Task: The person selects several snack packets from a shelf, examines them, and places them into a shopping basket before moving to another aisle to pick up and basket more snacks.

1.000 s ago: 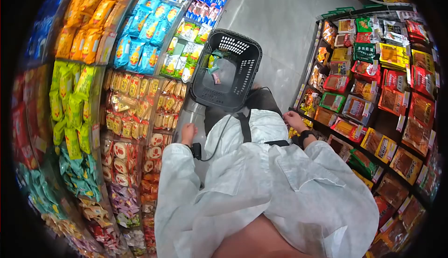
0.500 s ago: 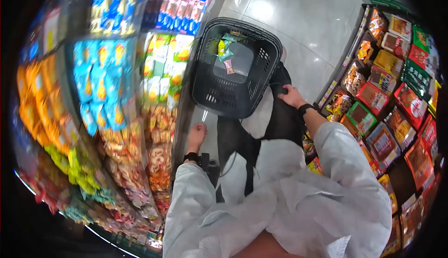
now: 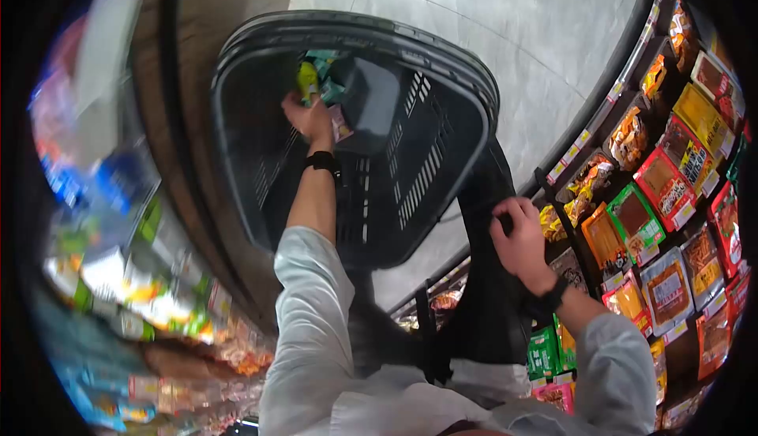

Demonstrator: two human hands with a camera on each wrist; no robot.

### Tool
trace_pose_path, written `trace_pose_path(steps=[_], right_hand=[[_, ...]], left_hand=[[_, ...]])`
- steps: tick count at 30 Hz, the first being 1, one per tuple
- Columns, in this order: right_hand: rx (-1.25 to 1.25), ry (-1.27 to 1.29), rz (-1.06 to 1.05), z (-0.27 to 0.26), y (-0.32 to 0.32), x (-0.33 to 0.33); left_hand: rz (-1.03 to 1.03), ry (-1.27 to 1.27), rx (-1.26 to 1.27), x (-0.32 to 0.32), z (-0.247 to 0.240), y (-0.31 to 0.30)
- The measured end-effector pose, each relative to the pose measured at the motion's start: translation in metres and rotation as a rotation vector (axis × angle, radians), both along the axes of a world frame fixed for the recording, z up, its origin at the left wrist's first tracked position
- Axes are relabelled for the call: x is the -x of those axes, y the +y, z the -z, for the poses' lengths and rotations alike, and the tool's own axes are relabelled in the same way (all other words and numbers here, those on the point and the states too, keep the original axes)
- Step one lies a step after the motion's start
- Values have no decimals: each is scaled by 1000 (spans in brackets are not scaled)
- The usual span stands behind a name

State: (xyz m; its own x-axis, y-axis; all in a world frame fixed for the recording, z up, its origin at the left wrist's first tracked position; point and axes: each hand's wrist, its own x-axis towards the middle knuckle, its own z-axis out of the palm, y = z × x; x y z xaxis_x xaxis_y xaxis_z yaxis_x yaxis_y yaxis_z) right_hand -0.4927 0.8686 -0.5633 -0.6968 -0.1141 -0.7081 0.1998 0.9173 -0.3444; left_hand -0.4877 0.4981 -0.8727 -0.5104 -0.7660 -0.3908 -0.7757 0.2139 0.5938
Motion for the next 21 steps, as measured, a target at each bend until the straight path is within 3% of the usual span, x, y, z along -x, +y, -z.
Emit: trace_pose_path(steps=[2, 6, 9, 13, 18, 21], right_hand=[[20, -53, 30, 0, -2, 12], [-20, -105, 32, -6, -18, 31], [5, -98, 15, -4, -14, 37], [-2, -102, -27, -4, -16, 45], [-50, -125, -61, -3, -25, 52], [-70, -141, -38, -3, -31, 55]], left_hand=[[-164, 48, 58, 12, 32, 6], [117, -30, 195, 1, 54, 20], [235, -400, 219, -10, 72, 13], [465, -554, 65, -25, 78, -4], [525, -461, -20, -42, 74, -10], [971, -276, -91, -48, 65, -17]])
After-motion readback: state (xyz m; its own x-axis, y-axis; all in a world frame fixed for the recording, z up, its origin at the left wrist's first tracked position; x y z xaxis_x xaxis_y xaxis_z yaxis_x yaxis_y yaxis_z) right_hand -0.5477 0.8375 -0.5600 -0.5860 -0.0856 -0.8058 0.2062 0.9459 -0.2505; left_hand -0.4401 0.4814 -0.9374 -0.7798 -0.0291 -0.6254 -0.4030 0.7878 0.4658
